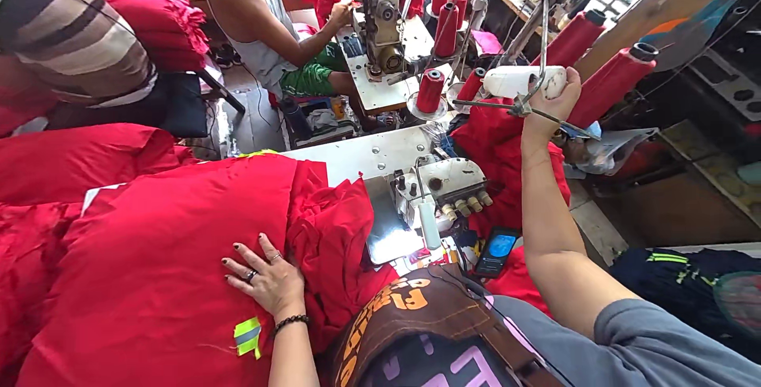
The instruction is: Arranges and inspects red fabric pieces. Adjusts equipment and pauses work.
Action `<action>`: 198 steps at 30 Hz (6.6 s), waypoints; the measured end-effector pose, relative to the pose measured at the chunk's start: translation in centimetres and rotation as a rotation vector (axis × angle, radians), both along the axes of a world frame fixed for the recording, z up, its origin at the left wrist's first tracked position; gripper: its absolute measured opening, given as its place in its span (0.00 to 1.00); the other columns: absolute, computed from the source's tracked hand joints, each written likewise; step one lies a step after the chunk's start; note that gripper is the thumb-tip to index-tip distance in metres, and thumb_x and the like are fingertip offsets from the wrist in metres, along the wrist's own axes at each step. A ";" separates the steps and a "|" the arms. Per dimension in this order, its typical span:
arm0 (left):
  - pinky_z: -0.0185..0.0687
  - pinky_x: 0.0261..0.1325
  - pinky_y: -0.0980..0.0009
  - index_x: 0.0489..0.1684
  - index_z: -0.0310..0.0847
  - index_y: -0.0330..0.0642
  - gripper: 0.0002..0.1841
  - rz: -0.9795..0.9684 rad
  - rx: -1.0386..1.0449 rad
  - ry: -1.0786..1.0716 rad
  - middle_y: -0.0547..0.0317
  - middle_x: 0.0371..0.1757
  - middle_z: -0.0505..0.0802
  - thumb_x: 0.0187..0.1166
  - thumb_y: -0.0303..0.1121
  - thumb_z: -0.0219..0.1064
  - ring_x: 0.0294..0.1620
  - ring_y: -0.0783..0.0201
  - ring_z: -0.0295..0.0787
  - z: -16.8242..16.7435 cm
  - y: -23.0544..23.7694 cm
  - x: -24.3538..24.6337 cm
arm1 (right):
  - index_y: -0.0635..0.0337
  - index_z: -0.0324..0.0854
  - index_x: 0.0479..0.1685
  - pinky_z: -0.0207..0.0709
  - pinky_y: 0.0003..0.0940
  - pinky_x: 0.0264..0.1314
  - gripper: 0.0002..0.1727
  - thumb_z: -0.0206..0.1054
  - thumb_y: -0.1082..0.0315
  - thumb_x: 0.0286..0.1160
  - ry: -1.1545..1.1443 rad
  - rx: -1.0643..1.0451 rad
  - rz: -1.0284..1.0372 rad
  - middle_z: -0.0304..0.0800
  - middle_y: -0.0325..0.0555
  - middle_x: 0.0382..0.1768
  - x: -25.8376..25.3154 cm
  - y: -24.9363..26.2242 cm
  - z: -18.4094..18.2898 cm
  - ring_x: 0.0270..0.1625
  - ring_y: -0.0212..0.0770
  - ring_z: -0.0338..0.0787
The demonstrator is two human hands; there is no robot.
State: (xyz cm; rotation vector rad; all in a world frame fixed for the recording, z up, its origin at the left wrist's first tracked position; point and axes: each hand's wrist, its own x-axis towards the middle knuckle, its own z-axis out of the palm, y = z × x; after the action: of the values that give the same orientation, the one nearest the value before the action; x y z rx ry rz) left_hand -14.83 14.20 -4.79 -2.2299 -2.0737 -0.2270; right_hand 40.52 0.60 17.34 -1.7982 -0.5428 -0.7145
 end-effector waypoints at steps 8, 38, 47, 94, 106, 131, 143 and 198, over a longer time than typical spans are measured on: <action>0.40 0.87 0.29 0.93 0.55 0.48 0.32 -0.019 0.013 -0.030 0.31 0.93 0.57 0.90 0.47 0.53 0.92 0.26 0.47 0.0 0.0 -0.1 | 0.62 0.75 0.78 0.74 0.41 0.78 0.39 0.77 0.51 0.67 0.025 -0.177 -0.093 0.82 0.59 0.70 0.3 2.3 2.2 0.74 0.50 0.82; 0.40 0.87 0.29 0.93 0.57 0.49 0.32 -0.015 0.010 -0.038 0.31 0.92 0.57 0.90 0.45 0.54 0.92 0.26 0.47 -0.1 0.0 -0.1 | 0.57 0.78 0.74 0.79 0.47 0.70 0.39 0.76 0.42 0.65 0.034 -0.315 -0.122 0.83 0.54 0.69 1.0 3.3 6.1 0.69 0.49 0.85; 0.41 0.87 0.29 0.94 0.55 0.50 0.31 -0.001 -0.007 -0.018 0.32 0.93 0.56 0.91 0.45 0.52 0.92 0.27 0.47 0.0 0.1 -0.1 | 0.54 0.78 0.76 0.78 0.45 0.71 0.39 0.74 0.42 0.66 0.108 -0.343 -0.145 0.83 0.51 0.69 1.6 4.4 7.1 0.70 0.46 0.84; 0.34 0.88 0.28 0.96 0.47 0.49 0.33 0.009 -0.064 -0.085 0.33 0.95 0.48 0.92 0.45 0.47 0.94 0.27 0.39 -0.6 0.2 -0.3 | 0.58 0.79 0.73 0.75 0.40 0.75 0.39 0.76 0.43 0.65 -0.003 -0.264 -0.085 0.84 0.51 0.68 0.7 3.8 5.4 0.72 0.44 0.83; 0.33 0.88 0.28 0.96 0.46 0.50 0.32 0.003 -0.056 -0.108 0.32 0.95 0.48 0.92 0.44 0.46 0.94 0.26 0.39 -0.8 0.3 -0.4 | 0.59 0.80 0.71 0.75 0.38 0.74 0.38 0.75 0.43 0.66 -0.011 -0.251 -0.057 0.85 0.52 0.66 1.9 3.2 4.9 0.70 0.42 0.83; 0.34 0.88 0.28 0.96 0.46 0.51 0.31 -0.004 -0.047 -0.116 0.32 0.95 0.47 0.93 0.44 0.44 0.94 0.26 0.39 -0.9 0.2 -0.4 | 0.57 0.79 0.71 0.76 0.39 0.74 0.36 0.75 0.45 0.66 0.083 -0.265 -0.160 0.86 0.48 0.65 2.4 3.5 5.5 0.70 0.41 0.84; 0.35 0.88 0.28 0.97 0.45 0.52 0.32 0.011 -0.061 -0.092 0.33 0.95 0.47 0.92 0.43 0.47 0.94 0.27 0.39 -0.7 0.2 -0.3 | 0.55 0.81 0.70 0.76 0.38 0.73 0.33 0.74 0.46 0.67 0.084 -0.247 -0.190 0.87 0.46 0.65 4.0 3.9 5.0 0.70 0.40 0.84; 0.32 0.88 0.28 0.97 0.44 0.52 0.32 0.008 -0.074 -0.091 0.33 0.95 0.46 0.92 0.44 0.46 0.94 0.28 0.37 -0.7 0.2 -0.2 | 0.57 0.79 0.74 0.75 0.39 0.75 0.40 0.76 0.41 0.64 -0.042 -0.258 -0.092 0.81 0.53 0.70 1.9 5.9 4.3 0.75 0.46 0.80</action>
State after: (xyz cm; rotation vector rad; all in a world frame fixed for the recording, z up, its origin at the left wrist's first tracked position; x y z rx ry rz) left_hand -15.04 14.42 -5.52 -2.2946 -2.1704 -0.2595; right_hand 42.46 6.50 21.59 -2.0625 -0.6057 -0.7746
